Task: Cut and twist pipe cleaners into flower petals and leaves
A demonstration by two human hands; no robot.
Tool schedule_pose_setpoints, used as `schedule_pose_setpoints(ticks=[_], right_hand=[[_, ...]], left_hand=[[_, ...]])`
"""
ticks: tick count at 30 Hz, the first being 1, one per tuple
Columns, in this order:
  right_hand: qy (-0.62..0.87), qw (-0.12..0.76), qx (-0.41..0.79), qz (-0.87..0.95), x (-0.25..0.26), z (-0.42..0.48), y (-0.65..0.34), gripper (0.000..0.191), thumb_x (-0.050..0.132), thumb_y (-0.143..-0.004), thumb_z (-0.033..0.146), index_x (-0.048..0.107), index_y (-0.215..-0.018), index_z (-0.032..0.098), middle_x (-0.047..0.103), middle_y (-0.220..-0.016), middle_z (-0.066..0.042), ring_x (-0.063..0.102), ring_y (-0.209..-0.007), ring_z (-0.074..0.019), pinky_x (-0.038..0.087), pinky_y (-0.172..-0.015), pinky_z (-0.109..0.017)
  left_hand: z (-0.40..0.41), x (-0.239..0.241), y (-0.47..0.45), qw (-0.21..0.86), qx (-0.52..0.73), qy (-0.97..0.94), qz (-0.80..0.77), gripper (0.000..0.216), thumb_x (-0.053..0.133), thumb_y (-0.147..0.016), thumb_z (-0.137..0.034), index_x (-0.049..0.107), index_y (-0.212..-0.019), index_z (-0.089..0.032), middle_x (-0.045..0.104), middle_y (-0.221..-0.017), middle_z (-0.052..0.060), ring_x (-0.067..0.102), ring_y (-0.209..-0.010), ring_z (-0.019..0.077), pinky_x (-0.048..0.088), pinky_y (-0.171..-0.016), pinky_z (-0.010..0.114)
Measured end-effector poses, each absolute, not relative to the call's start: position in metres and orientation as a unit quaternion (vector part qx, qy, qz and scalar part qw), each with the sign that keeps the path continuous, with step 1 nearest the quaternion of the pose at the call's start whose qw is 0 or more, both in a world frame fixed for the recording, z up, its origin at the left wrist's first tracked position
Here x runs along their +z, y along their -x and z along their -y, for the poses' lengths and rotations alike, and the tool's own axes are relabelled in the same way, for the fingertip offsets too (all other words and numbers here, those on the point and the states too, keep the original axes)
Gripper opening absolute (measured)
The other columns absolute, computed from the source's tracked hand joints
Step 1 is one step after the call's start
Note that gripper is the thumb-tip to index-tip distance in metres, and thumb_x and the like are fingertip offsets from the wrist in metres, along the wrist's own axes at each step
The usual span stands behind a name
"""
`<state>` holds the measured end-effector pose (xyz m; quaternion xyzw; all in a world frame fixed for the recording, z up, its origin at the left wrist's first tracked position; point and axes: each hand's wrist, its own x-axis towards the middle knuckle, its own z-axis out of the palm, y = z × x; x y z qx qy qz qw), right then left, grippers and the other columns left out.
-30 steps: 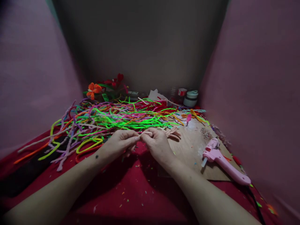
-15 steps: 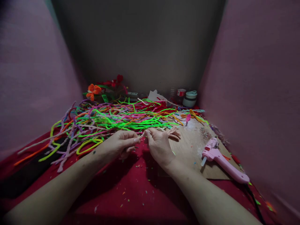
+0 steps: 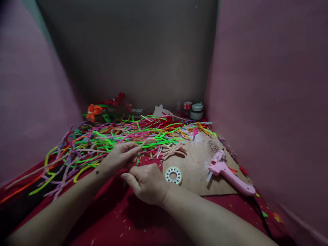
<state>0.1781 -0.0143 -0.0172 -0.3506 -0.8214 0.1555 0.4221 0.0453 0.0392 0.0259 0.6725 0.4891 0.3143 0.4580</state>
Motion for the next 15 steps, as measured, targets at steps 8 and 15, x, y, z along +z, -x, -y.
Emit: schedule_pose_setpoints(ticks=[8, 15], right_hand=[[0.341, 0.414, 0.118, 0.836, -0.012, 0.016, -0.182, 0.039, 0.043, -0.085, 0.032, 0.051, -0.050, 0.017, 0.047, -0.044, 0.002, 0.036, -0.042, -0.0083, 0.028, -0.048, -0.023], [0.326, 0.410, 0.131, 0.842, -0.018, 0.017, -0.181, 0.037, 0.044, -0.084, 0.029, 0.049, -0.050, 0.016, 0.045, -0.044, 0.002, 0.033, -0.042, -0.0075, 0.025, -0.047, -0.023]], left_hand=[[-0.056, 0.037, -0.102, 0.385, 0.182, -0.796, -0.430, 0.027, 0.045, -0.079, -0.037, 0.052, -0.064, -0.016, 0.051, -0.048, -0.004, 0.044, -0.039, 0.0075, 0.032, -0.039, 0.018], [-0.055, 0.024, -0.100, 0.236, 0.214, -0.836, -0.447, 0.025, 0.048, -0.079, -0.031, 0.060, -0.064, -0.016, 0.059, -0.055, -0.001, 0.050, -0.050, 0.0092, 0.037, -0.052, 0.019]])
